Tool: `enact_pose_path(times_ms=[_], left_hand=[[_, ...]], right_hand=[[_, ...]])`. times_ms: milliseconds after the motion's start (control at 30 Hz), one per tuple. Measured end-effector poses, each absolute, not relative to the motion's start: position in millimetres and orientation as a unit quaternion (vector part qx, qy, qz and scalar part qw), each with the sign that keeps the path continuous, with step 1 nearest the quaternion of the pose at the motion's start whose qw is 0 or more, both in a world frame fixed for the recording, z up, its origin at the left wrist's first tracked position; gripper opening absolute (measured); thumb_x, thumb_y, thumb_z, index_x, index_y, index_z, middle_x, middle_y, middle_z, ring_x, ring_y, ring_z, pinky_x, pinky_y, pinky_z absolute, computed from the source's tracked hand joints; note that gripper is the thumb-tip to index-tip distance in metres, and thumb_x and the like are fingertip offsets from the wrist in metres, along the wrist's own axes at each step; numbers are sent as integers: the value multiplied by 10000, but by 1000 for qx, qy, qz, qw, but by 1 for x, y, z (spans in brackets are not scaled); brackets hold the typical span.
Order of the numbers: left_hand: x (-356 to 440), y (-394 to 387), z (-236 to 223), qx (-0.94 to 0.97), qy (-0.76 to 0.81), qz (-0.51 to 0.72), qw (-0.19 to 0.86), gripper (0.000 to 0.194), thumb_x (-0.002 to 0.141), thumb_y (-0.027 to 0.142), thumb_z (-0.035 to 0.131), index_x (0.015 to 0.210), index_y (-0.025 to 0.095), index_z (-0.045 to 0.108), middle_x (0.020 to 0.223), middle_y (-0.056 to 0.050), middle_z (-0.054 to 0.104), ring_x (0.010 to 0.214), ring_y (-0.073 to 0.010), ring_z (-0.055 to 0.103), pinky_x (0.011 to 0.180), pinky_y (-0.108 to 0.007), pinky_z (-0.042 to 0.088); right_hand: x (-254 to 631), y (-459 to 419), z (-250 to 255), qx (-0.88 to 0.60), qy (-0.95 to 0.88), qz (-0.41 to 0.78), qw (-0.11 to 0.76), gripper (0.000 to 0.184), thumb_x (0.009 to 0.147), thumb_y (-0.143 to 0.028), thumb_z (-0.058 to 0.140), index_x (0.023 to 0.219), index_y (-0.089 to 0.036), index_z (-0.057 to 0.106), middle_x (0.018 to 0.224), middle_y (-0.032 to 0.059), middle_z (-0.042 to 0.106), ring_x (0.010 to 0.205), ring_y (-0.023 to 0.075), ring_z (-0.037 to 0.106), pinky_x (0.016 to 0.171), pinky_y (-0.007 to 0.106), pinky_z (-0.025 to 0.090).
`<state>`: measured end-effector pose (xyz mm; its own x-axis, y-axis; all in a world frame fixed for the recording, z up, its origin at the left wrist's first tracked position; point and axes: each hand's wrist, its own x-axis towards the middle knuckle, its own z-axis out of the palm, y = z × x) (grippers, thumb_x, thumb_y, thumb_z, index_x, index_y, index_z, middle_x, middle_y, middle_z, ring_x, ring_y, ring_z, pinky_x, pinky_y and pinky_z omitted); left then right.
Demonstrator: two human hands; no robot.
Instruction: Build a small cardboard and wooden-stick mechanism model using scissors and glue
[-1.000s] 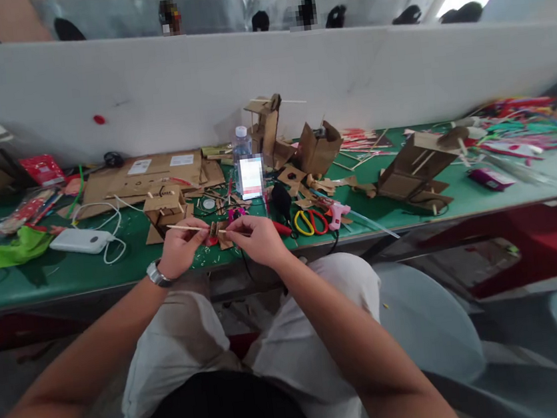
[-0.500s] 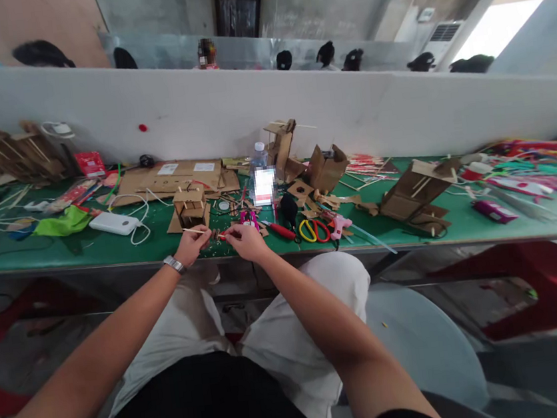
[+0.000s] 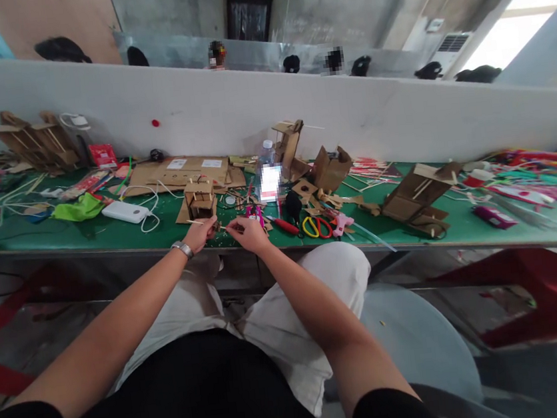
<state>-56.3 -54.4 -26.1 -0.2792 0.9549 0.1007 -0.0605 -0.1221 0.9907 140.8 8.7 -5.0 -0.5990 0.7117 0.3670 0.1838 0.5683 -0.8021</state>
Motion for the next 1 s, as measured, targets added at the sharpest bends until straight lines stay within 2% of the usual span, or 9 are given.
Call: enact_pose_path(times_ms=[133, 233, 433, 667, 900, 1000], left_hand=[[-58, -52, -23, 400, 503, 622, 447, 715, 761, 730, 837, 551, 217, 386, 484, 81, 343, 454, -63, 313, 469, -239, 262], [-58, -52, -21, 378, 501, 628, 461, 678, 764, 699, 862, 584, 205, 433, 501, 75, 387, 456, -60, 350, 456, -227, 303], [-56, -53, -21, 347, 508, 650, 446, 701, 755, 744, 851, 594, 195, 447, 508, 65, 431, 446, -54, 390, 432, -207, 321], [-52, -50, -25, 339, 521, 674, 398, 769, 819, 891, 671, 566, 208, 425, 473, 57, 380, 415, -55, 331, 418, -221, 282], [-51, -46, -32, 358, 555, 666, 346, 812, 901, 936, 448, 541, 209, 482, 450, 10, 422, 381, -94, 359, 406, -254, 249], [-51, -43, -36, 372, 565, 664, 319, 811, 911, 936, 418, 540, 216, 463, 458, 16, 400, 399, -100, 358, 419, -259, 265]], right_hand=[[134, 3, -7, -268, -807, 384, 360, 316, 871, -476, 703, 888, -166, 760, 748, 30, 688, 661, 153, 558, 639, 291, 443], [129, -3, -10, -265, -801, 401, 357, 318, 865, -489, 696, 887, -174, 733, 734, 19, 664, 645, 146, 540, 613, 281, 435], [124, -7, -9, -280, -794, 404, 357, 284, 855, -476, 704, 839, -198, 649, 716, 2, 636, 646, 140, 519, 612, 266, 423], [122, -19, 6, -272, -817, 358, 361, 165, 888, -372, 668, 874, -215, 620, 703, -26, 596, 647, 139, 518, 651, 267, 396], [126, -15, -1, -262, -841, 313, 356, 230, 895, -403, 664, 801, -235, 539, 666, -46, 546, 614, 135, 497, 628, 263, 359], [124, -13, -7, -263, -848, 291, 357, 204, 897, -412, 670, 864, -233, 578, 670, -51, 559, 599, 136, 498, 618, 260, 348]])
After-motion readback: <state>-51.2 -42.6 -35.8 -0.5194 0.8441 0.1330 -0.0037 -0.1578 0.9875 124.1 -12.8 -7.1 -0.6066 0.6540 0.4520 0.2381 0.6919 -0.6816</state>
